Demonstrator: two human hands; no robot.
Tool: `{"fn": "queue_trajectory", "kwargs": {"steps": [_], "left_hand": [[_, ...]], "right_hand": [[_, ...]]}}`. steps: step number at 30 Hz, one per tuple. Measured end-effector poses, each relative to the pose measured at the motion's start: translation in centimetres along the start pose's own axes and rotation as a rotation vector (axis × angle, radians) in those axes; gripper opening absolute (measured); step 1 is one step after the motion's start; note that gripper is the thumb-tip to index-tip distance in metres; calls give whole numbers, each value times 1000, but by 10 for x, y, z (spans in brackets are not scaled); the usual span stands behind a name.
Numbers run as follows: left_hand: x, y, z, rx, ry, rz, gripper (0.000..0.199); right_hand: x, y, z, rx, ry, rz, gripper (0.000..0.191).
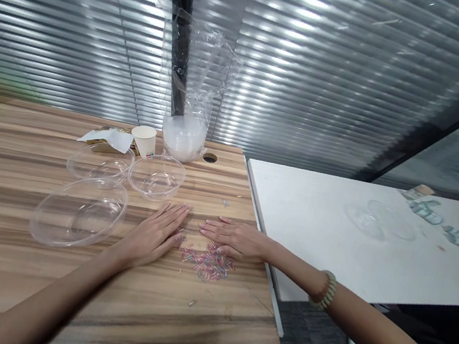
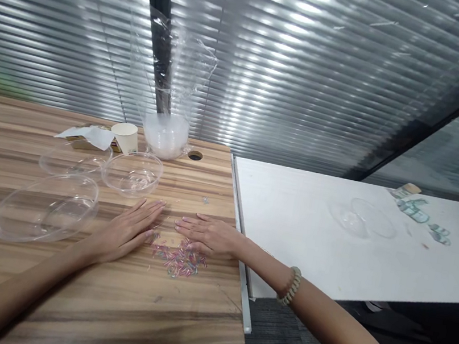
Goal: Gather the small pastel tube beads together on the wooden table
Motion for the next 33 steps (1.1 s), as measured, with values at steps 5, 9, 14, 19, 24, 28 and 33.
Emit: {"fn": "queue_trajectory", "kwargs": {"steps": [5,9,14,19,24,28,33], "left_hand": [[1,1,1,43,-1,34,53],[-7,-1,4,139,63,117,54],[-16,-6,5,179,148,200,57],[-5,-4,4,214,103,196,57],[12,-1,6,166,55,153,53],[16,1,7,141,61,137,59],[7,-5,4,150,103,205,64]], "right_hand": [[-23,4,1,-57,45,147,54],[-50,1,7,-109,150,228,55],[-54,-8,14,-202,256,256,57],[1,-10,-6,-171,72,192,54],[39,0,-33,-84,-40,155,50],[38,7,-41,-107,-15,155,51],[36,11,-33,-95,20,82,54]]}}
Point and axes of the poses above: each hand's wrist, its own z-axis away from the middle knuckle, its own y-axis out of the palm, x = y × z, the point moved 5 cm from there along -z, towards the middle knuckle, and after that the axes turned 7 degrees about -x, right-handed, at the moved point
